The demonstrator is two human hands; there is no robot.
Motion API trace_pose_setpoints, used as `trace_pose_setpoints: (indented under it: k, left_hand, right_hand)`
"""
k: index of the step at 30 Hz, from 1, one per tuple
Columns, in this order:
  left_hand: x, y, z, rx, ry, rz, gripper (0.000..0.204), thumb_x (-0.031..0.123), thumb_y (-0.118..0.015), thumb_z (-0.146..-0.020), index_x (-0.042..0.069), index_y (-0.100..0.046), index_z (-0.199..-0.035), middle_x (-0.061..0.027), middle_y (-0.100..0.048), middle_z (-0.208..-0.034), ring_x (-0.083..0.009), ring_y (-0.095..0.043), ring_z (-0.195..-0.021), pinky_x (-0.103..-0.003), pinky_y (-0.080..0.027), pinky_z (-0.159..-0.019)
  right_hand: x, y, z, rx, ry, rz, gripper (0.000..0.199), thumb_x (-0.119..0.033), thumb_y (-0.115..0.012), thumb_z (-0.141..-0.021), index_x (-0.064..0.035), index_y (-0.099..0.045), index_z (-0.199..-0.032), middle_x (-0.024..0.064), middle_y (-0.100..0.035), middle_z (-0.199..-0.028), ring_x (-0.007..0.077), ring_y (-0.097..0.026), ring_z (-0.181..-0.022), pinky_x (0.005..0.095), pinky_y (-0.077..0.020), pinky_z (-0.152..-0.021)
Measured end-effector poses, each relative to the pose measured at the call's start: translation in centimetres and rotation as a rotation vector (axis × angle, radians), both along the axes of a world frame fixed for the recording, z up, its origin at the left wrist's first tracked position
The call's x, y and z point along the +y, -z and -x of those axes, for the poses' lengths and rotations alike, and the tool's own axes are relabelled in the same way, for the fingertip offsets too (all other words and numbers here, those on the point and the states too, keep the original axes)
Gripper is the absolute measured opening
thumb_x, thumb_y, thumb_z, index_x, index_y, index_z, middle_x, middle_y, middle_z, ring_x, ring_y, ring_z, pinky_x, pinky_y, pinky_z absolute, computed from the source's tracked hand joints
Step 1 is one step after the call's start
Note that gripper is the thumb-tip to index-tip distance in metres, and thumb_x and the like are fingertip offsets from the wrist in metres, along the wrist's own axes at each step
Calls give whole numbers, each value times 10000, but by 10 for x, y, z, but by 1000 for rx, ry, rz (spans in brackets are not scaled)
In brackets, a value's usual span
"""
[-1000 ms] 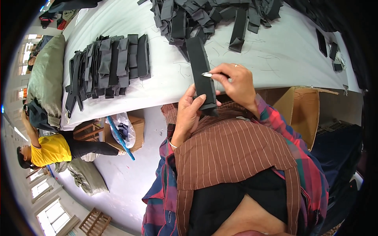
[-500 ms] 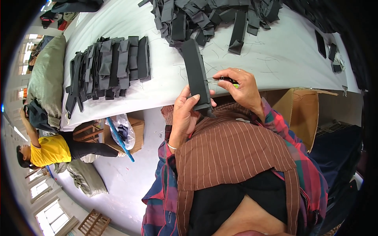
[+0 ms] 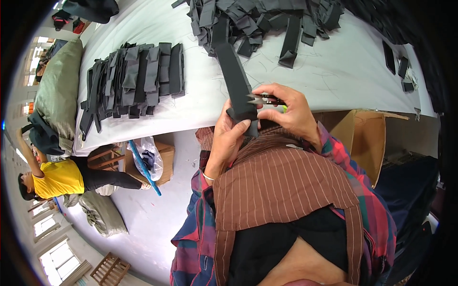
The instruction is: Trimming excess threads from black fabric strips using snips.
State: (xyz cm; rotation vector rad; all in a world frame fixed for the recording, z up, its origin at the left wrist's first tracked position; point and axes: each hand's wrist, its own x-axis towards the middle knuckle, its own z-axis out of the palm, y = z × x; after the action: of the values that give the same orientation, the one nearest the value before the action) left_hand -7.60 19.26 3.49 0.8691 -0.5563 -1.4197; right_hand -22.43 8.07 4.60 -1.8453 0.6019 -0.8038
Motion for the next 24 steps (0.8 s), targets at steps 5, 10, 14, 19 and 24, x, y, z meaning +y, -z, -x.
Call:
trace_pose_setpoints:
  k: [5, 10, 14, 19, 24]
  left_hand:
    - [0, 7, 5, -4, -105, -15, 503, -18, -485, -861, -2, -319, -1336, -140, -527, -1183, -200, -552, -1055, -314, -451, -912]
    - [1, 6, 7, -54, -142, -38, 443, 7, -471, -888, -14, -376, -1320, -96, -541, -1161, -153, -543, -1054, -286, -437, -919]
    - [4, 11, 5, -122, -168, -44, 386, 32, -489, -899, -8, -443, -1281, -62, -528, -1159, -119, -510, -1039, -259, -407, -934]
    - [3, 13, 4, -358, -226, -44, 335, 41, -513, -884, -28, -508, -1212, -47, -576, -1050, -97, -518, -970, -230, -423, -858]
    - [2, 13, 5, -545, -270, -19, 330, 28, -526, -853, -34, -536, -1177, -44, -593, -1011, -101, -535, -924, -234, -436, -830]
  right_hand:
    - [4, -1, -9, 70, -87, 193, 372, -160, -742, -720, -93, -631, -1069, 51, -655, -956, 206, -636, -799, 287, -507, -715]
    - [4, 1, -8, 94, -45, 85, 315, -149, -730, -733, -95, -645, -1032, 41, -662, -893, 201, -633, -777, 295, -503, -695]
    - [2, -9, -7, 86, -39, 202, 263, -172, -722, -742, -104, -663, -990, 36, -658, -838, 180, -609, -712, 296, -477, -675]
    - [3, -14, -9, 109, -73, 296, 185, -193, -709, -758, -119, -678, -924, 20, -651, -792, 193, -588, -674, 307, -444, -649]
    - [5, -11, -14, 124, -55, 422, 121, -175, -695, -765, -122, -678, -872, 12, -650, -766, 210, -585, -665, 309, -437, -648]
